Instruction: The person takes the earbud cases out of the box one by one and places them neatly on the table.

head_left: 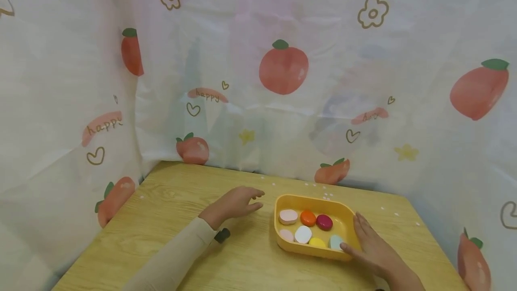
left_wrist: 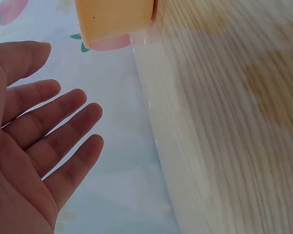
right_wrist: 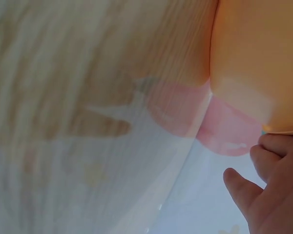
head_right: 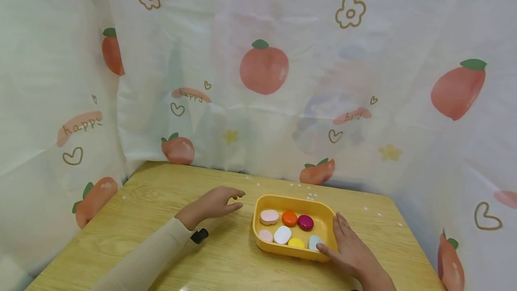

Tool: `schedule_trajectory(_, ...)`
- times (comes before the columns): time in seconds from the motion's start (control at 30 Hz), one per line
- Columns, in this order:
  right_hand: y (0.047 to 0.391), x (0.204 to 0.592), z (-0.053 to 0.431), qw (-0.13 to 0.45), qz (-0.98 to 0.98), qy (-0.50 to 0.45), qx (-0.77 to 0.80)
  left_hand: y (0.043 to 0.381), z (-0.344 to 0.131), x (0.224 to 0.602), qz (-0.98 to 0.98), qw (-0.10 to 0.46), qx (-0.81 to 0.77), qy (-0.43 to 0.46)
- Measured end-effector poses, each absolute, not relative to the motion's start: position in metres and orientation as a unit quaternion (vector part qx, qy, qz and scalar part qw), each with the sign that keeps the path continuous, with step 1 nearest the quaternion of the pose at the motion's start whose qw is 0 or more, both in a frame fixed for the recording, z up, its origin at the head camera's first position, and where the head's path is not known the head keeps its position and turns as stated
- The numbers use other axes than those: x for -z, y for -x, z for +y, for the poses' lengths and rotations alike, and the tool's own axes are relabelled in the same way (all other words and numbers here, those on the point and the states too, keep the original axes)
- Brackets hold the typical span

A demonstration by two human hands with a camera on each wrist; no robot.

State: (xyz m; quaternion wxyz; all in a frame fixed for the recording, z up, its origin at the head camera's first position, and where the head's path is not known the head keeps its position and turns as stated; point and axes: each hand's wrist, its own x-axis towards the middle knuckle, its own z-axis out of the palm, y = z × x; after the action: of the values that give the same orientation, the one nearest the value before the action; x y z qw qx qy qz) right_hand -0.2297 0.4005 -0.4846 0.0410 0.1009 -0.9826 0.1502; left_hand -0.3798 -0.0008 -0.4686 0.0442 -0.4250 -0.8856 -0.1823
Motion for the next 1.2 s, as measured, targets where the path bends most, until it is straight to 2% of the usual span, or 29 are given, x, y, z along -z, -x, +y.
schedule_trajectory(0.23, 0.23, 0.484, 0.399, 0.034, -0.983, -0.102, -0.149, 0.382, 0.017, 0.46, -0.88, 0.049, 0.165, 0.444)
schedule_trajectory(0.6, 0.227, 0.485, 0.401, 0.038, -0.983, -0.096, -0.151, 0.376, 0.046, 0.446, -0.858, 0.086, 0.119, 0.493)
schedule_trajectory(1.0, 0.23, 0.487, 0.401, 0.042, -0.981, -0.099, -0.161, 0.368, 0.072, 0.452, -0.849, 0.059, 0.096, 0.517)
schedule_trajectory(1.2, 0.228, 0.487, 0.405, 0.033, -0.982, -0.086, -0.164, 0.37, 0.089, 0.452, -0.845, 0.07, 0.064, 0.526)
